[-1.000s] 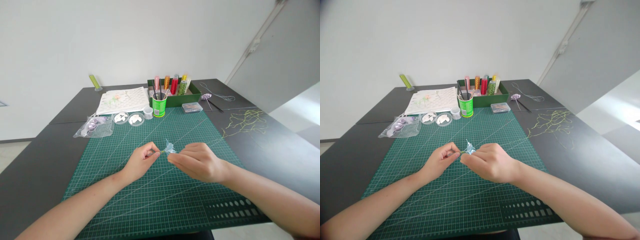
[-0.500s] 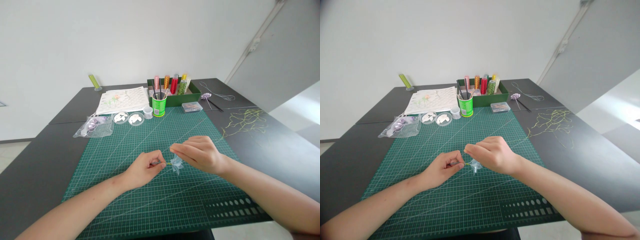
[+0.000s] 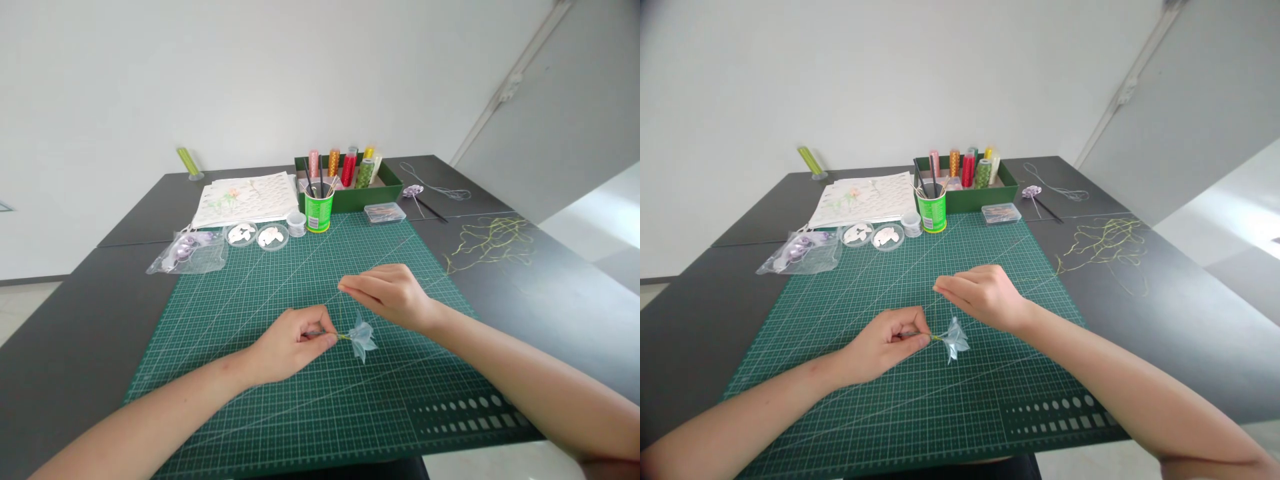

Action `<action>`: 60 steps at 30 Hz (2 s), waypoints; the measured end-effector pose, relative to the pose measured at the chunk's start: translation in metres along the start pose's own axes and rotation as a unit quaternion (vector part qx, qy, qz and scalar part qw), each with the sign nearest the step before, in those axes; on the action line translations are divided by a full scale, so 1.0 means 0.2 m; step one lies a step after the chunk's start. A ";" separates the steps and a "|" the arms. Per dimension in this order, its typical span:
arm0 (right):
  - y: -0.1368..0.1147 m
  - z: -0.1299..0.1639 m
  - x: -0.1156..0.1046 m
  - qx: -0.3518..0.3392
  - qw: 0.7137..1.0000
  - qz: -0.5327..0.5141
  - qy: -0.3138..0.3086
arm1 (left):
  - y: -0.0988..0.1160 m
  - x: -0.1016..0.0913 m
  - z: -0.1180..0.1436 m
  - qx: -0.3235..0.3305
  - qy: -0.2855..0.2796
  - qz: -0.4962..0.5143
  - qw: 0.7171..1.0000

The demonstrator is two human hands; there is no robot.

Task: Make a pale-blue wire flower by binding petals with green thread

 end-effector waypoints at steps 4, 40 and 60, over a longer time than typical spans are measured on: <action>0.02 0.02 0.04 0.004 1.000 -0.014 -0.007 | 0.02 0.00 0.01 0.010 -0.006 0.021 1.000; -0.10 0.06 0.13 -0.072 0.991 0.002 -0.111 | 0.03 -0.17 0.01 0.072 0.284 0.022 0.956; -0.17 0.01 -0.03 -0.125 0.989 0.010 -0.081 | -0.01 -0.15 -0.03 -0.009 0.224 -0.035 0.974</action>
Point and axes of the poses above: each hand's wrist, its own z-axis away from the middle knuckle, its own x-axis out of the palm, y = z × x, the point moved 3 cm from there along -z, towards the middle knuckle, and after that the axes turned 11 degrees about -y, right-handed, at the moved point
